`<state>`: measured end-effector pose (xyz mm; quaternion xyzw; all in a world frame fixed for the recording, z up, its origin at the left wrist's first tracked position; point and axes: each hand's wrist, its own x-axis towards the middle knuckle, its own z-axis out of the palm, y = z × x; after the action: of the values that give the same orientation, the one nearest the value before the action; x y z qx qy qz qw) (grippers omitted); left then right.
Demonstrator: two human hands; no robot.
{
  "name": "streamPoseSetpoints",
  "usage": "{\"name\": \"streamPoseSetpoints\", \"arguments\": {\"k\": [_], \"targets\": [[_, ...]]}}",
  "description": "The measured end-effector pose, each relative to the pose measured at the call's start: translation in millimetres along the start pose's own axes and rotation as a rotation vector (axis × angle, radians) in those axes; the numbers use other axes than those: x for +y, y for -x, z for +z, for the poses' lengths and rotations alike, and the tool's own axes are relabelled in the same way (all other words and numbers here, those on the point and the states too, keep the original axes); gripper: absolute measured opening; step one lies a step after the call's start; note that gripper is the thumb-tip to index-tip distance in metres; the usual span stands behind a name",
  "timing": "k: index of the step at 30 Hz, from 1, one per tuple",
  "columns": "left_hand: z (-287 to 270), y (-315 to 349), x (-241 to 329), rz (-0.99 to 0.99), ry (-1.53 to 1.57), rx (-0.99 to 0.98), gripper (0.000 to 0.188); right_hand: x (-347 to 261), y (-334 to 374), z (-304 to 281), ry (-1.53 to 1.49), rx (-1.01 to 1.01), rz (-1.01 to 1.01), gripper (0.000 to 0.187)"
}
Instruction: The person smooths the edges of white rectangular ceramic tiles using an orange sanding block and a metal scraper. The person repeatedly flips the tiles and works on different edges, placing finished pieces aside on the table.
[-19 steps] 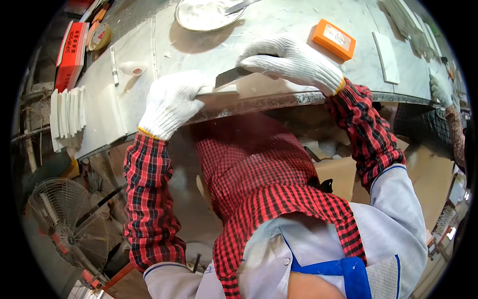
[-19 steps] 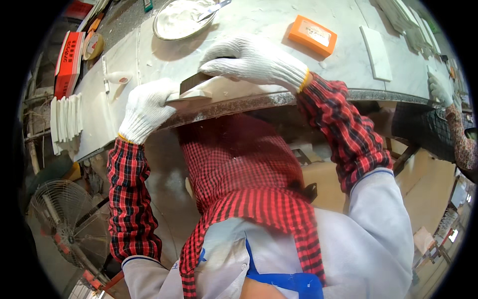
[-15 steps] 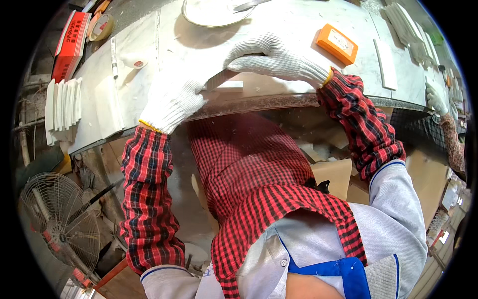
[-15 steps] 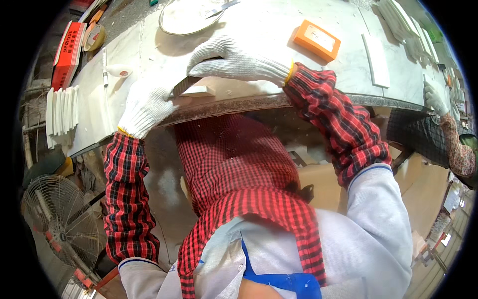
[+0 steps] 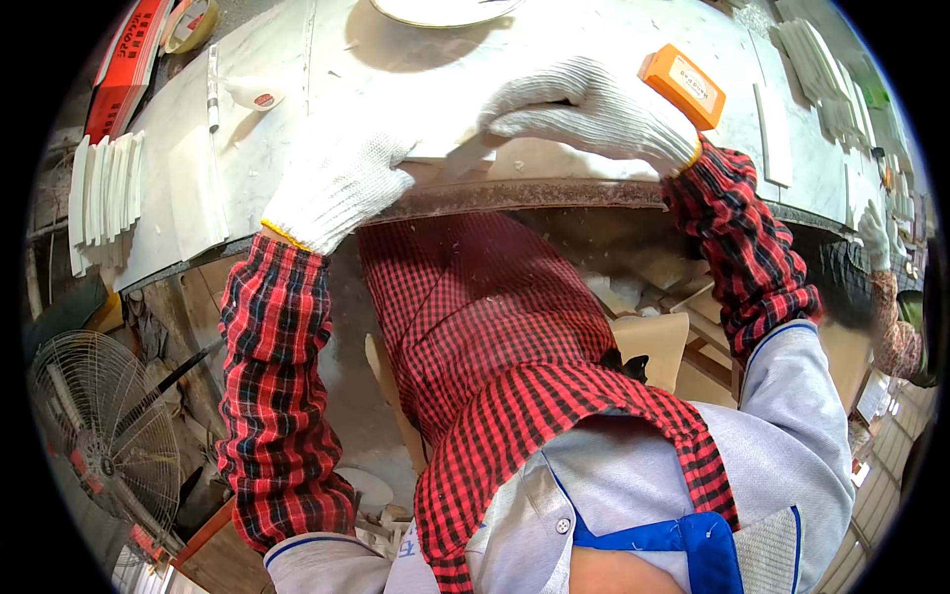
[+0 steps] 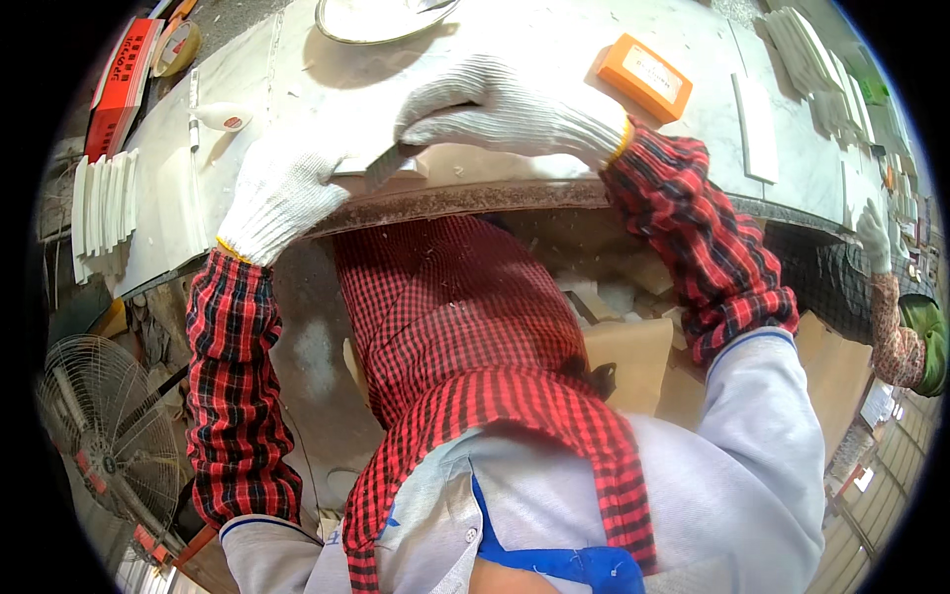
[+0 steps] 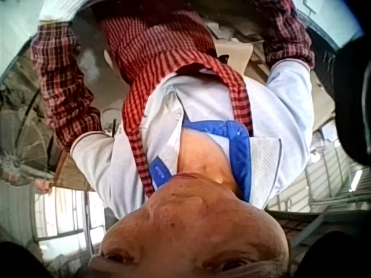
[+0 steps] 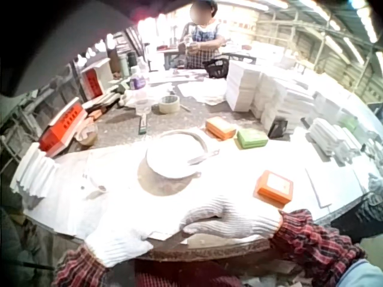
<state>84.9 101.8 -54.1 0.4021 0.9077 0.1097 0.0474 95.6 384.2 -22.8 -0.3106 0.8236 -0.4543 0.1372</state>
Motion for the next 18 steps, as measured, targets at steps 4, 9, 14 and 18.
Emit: {"name": "streamPoseSetpoints", "arguments": {"k": [4, 9, 14, 18], "targets": [[-1.9, 0.2, 2.1, -0.001, -0.019, 0.055, 0.023, 1.4, -6.5, 1.7, -0.041, -0.013, -0.033, 0.028], [-4.4, 1.7, 6.5, -0.039, -0.046, -0.036, 0.02, 3.9, 10.4, -11.7, -0.196, -0.19, 0.066, 0.027], [-2.0, 3.3, 7.8, -0.065, -0.046, -0.007, 0.027, -14.1, 73.8, -45.5, -0.089, -0.049, 0.415, 0.024], [-2.8, -0.9, 7.4, -0.081, -0.013, 0.004, 0.029, -21.8, 70.5, -35.4, -0.085, 0.181, 0.433, 0.037]]}}
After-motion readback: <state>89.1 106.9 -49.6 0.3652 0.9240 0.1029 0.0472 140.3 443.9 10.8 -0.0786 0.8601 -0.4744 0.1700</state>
